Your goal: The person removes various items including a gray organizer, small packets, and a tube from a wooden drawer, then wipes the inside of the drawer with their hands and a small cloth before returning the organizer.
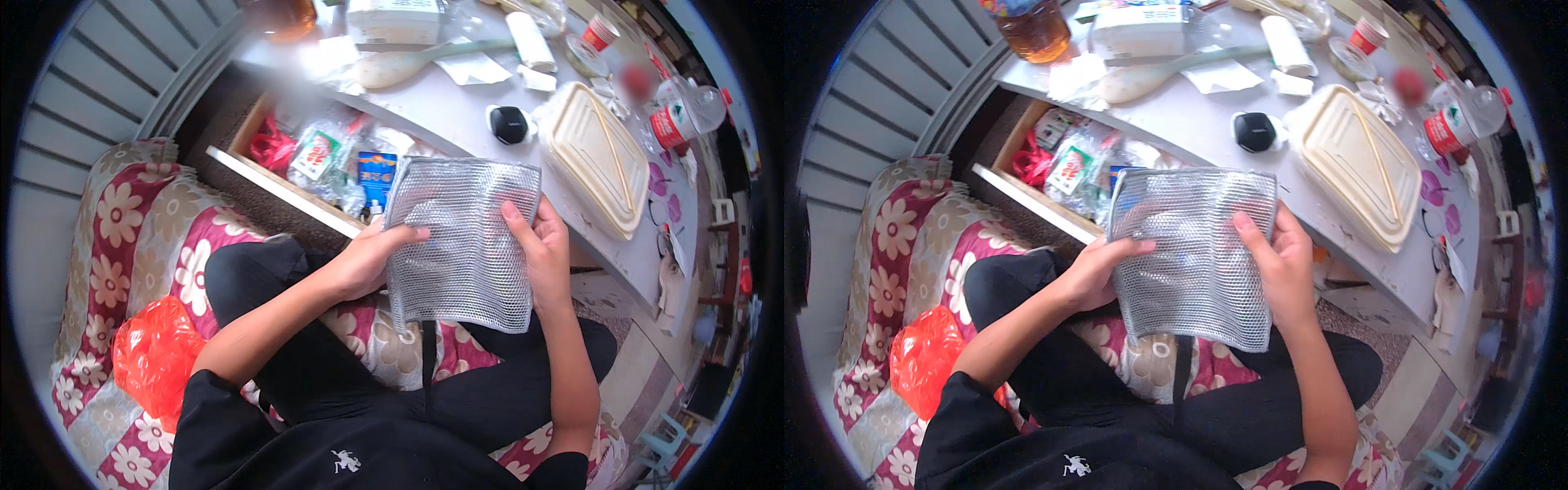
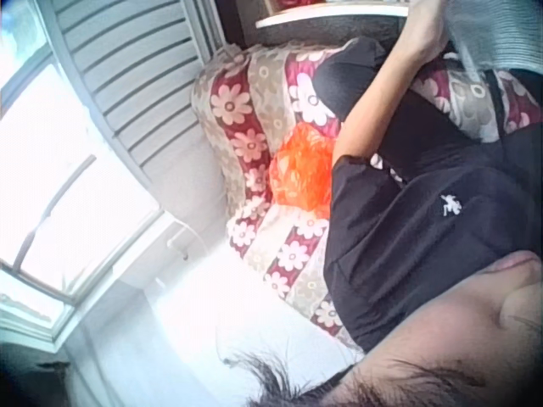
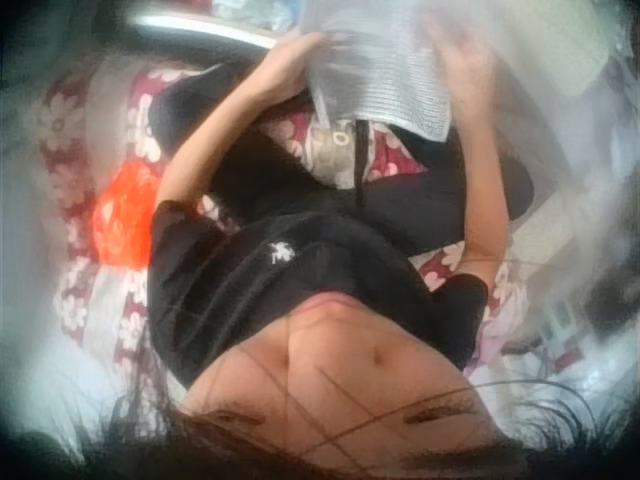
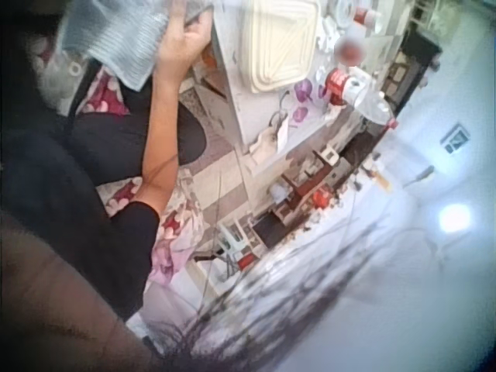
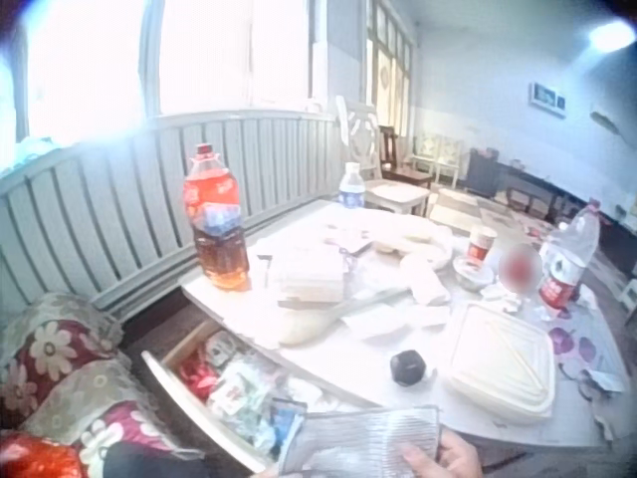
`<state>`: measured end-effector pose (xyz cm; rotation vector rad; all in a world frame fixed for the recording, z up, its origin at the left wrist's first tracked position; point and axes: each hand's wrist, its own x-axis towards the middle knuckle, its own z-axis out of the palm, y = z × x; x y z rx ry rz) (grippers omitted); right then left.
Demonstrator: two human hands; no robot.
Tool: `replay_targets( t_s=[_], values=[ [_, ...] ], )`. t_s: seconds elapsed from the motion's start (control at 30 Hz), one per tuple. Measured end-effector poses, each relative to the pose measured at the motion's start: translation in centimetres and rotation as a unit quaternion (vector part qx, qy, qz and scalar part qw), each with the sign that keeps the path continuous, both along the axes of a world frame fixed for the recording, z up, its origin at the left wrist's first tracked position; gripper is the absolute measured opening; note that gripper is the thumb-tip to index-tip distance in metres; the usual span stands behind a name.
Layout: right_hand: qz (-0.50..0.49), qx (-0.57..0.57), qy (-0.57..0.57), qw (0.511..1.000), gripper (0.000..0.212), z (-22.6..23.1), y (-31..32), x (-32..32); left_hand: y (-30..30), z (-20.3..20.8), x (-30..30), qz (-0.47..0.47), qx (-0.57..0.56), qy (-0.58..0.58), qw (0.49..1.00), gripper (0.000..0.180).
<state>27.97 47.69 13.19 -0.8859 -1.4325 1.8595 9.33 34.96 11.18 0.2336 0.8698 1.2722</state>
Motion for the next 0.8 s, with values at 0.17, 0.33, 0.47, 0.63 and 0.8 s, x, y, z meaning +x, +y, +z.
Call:
replay_targets(
  t_s=[0.17,0.33,0.47,0.63,0.8],
  values=[
    [0.039,0.003,-0.056,0.998,0.027,-0.8,0.3,0.0,-2.3,2.5,-4.0,0.185,-0.022,0.072,0.980,0.037],
    [0.123,0.066,-0.150,0.979,0.021,-1.5,-0.5,1.2,-11.0,4.8,-14.4,0.395,0.023,0.171,0.902,0.034],
    [0.192,0.178,-0.227,0.938,0.020,-0.4,-2.3,0.8,-21.5,2.6,-26.1,0.512,-0.075,0.277,0.810,0.034],
    [0.223,0.340,-0.220,0.887,0.031,-2.1,-4.0,-0.1,-37.0,3.4,-38.2,0.557,-0.292,0.517,0.581,0.030],
    [0.227,0.517,-0.265,0.782,0.037,-5.0,-5.0,-1.0,-19.2,5.2,-27.0,0.376,-0.099,0.828,0.404,0.029]
  ],
)
